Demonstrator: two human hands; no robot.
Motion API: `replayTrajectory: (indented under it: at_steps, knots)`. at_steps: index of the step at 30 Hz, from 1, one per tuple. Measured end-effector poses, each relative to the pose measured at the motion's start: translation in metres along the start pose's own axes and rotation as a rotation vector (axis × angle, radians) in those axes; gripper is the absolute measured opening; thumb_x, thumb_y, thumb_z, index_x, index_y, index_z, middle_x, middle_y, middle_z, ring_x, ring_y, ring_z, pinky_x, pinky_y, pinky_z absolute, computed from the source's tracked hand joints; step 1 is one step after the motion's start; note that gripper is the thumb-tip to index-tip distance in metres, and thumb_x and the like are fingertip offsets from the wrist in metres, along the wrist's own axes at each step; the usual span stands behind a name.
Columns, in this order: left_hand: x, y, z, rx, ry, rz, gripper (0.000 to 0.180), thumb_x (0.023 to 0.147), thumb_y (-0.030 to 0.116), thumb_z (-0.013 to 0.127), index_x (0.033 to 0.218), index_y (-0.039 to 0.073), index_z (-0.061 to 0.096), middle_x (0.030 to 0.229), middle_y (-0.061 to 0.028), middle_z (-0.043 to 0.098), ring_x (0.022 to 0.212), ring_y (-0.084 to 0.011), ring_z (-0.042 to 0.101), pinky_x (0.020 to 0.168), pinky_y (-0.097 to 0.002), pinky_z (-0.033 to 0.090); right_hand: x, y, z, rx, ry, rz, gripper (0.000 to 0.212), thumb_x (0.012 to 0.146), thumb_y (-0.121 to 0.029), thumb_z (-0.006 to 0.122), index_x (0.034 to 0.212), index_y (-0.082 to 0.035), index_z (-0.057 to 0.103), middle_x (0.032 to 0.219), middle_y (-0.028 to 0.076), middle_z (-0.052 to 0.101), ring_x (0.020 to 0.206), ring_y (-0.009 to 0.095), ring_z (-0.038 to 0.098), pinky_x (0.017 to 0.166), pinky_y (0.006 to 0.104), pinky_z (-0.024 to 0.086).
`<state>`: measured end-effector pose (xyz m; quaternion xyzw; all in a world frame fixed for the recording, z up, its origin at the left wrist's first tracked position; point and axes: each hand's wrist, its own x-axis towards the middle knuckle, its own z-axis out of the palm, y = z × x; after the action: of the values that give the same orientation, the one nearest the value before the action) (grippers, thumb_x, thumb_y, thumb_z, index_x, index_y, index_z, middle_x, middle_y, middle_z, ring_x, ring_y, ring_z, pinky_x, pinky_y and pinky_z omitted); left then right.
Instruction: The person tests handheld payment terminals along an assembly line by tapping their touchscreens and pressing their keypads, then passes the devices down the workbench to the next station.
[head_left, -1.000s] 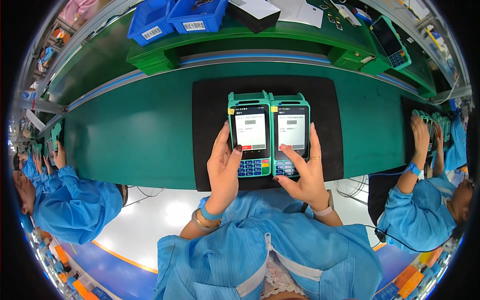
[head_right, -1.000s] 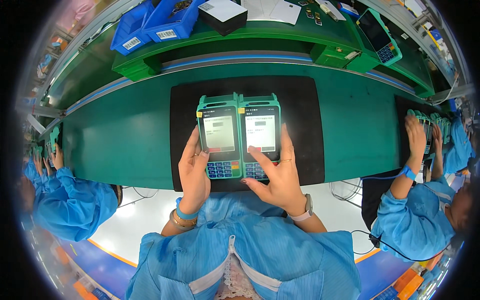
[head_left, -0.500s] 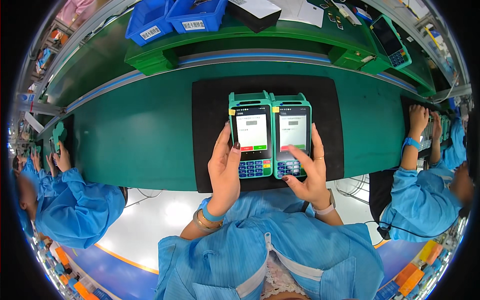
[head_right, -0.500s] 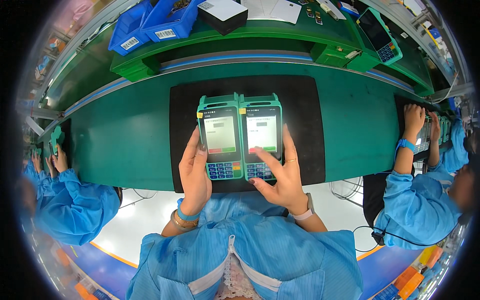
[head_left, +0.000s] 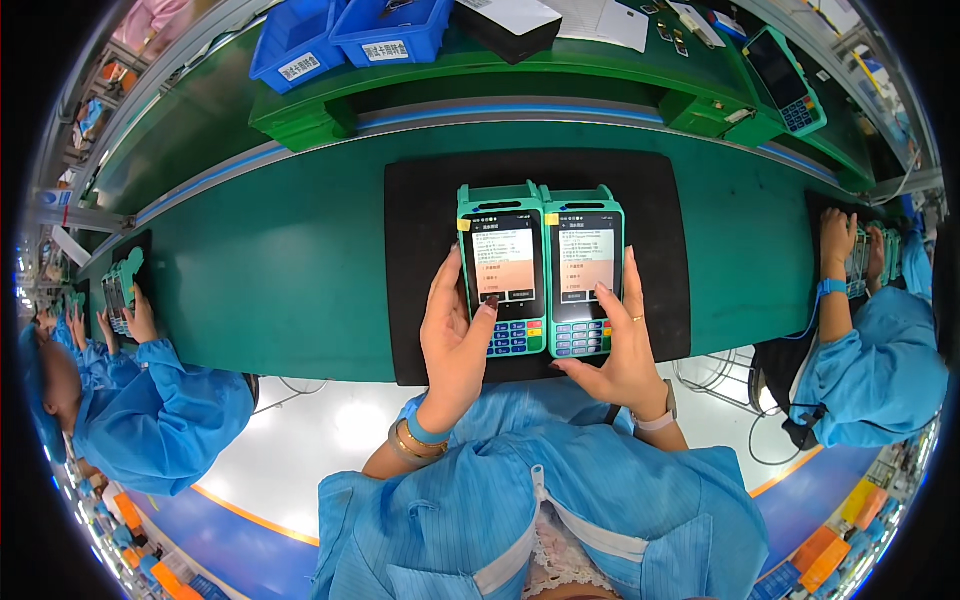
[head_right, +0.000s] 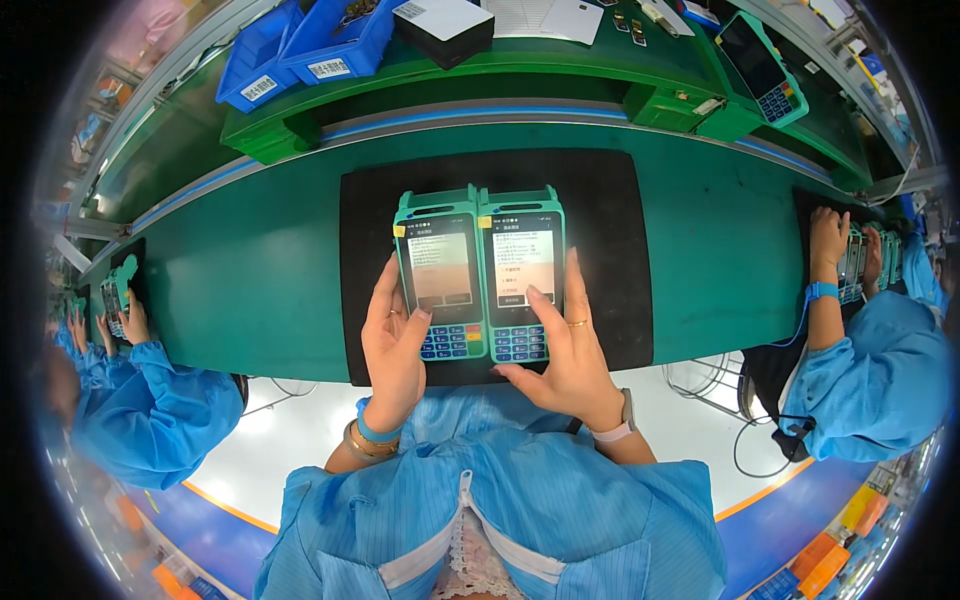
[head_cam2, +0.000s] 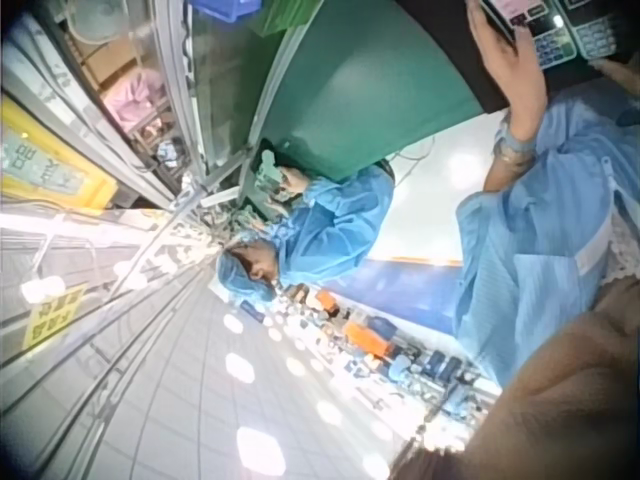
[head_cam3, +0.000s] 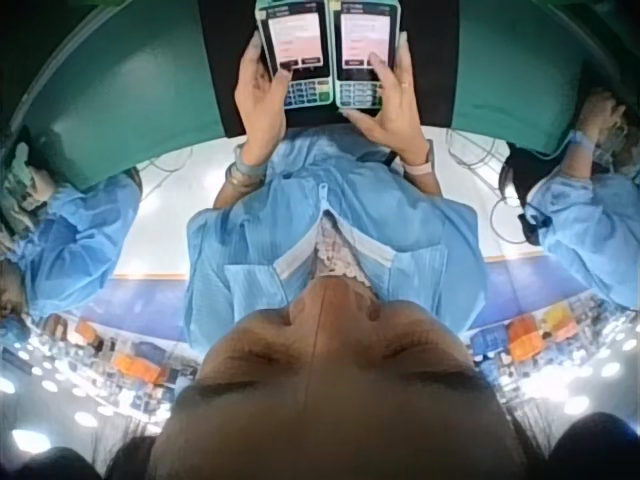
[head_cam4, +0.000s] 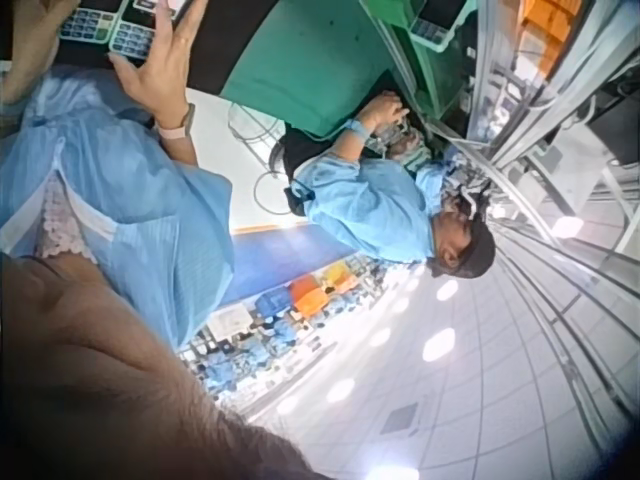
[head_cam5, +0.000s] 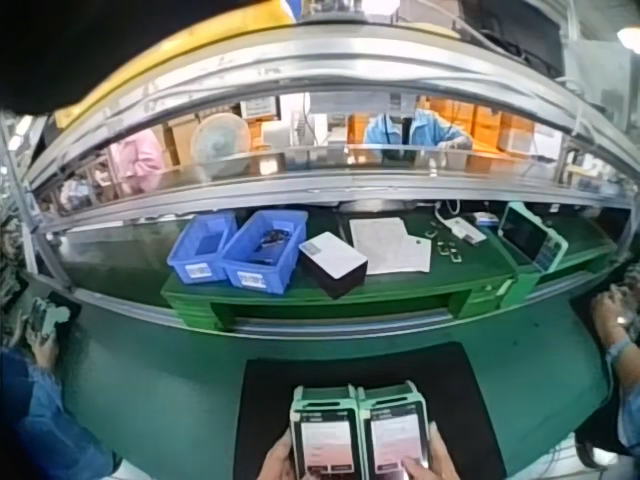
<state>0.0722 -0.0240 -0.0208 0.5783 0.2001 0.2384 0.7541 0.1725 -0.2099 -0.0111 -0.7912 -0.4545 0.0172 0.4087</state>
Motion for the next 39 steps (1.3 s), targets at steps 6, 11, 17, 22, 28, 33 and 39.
replayTrajectory:
  at_steps: [6,11,17,22,28,33,39]
  knots:
    - [0.000,0.008,0.008,0.635,-0.071,0.098,0.098,0.074,0.005,0.073,0.151,-0.001,0.012,0.148,-0.0271,0.024,0.136,-0.0403,0.034,0.108,-0.0443,0.036,-0.008,0.004,0.007,0.066,0.071,0.053,0.103,0.061,-0.024,0.092,0.144,-0.009,0.032,0.152,0.035,0.017,0.136,0.048,0.035,0.104,0.0464,0.042]
    - [0.000,0.006,0.011,0.738,-0.090,0.171,0.101,0.075,0.006,0.075,0.152,0.002,0.010,0.150,-0.0273,0.019,0.138,-0.0435,0.029,0.109,-0.0469,0.033,-0.022,0.005,0.002,-0.059,0.106,-0.026,0.092,0.064,-0.015,0.089,0.138,-0.004,0.036,0.145,0.035,0.033,0.129,0.047,0.046,0.100,0.0453,0.047]
    - [0.000,0.008,0.015,0.754,-0.099,0.211,0.102,0.075,0.008,0.076,0.153,0.005,0.011,0.151,-0.0267,0.016,0.138,-0.0440,0.028,0.109,-0.0488,0.032,-0.029,0.006,0.001,-0.051,0.212,-0.052,0.061,0.067,-0.009,0.086,0.118,0.001,0.056,0.135,0.029,0.050,0.121,0.043,0.054,0.098,0.0444,0.049]
    - [-0.002,0.008,0.015,0.733,-0.089,0.197,0.100,0.076,0.007,0.075,0.153,0.006,0.012,0.151,-0.0264,0.015,0.136,-0.0435,0.030,0.108,-0.0490,0.031,-0.031,0.004,-0.001,-0.102,0.191,-0.036,0.052,0.067,-0.009,0.086,0.111,0.003,0.062,0.135,0.029,0.051,0.122,0.042,0.055,0.097,0.0425,0.050]
    - [-0.001,0.007,0.000,0.501,-0.119,0.160,0.093,0.078,0.005,0.071,0.151,0.001,0.014,0.150,-0.0252,0.019,0.135,-0.0427,0.033,0.111,-0.0480,0.030,-0.034,0.004,0.001,-0.141,0.183,-0.075,0.054,0.070,-0.009,0.083,0.118,0.004,0.061,0.136,0.029,0.050,0.122,0.043,0.054,0.098,0.0428,0.049]
    - [-0.002,0.027,-0.017,0.937,-0.076,0.550,0.060,0.079,-0.002,0.064,0.135,0.001,0.042,0.143,-0.0196,0.044,0.139,-0.0412,0.033,0.111,-0.0480,0.031,-0.026,-0.003,-0.016,-0.057,0.120,-0.050,0.062,0.073,-0.014,0.082,0.125,0.005,0.056,0.137,0.028,0.049,0.125,0.043,0.050,0.102,0.0456,0.045]
    - [0.005,0.025,-0.013,1.116,-0.107,0.744,0.039,0.075,0.006,0.070,0.112,0.002,0.058,0.126,-0.0150,0.061,0.135,-0.0448,0.039,0.111,-0.0600,0.022,0.005,-0.003,-0.022,-0.185,0.161,-0.053,0.051,0.077,-0.019,0.074,0.122,0.003,0.060,0.145,0.027,0.040,0.133,0.047,0.039,0.108,0.0515,0.034]
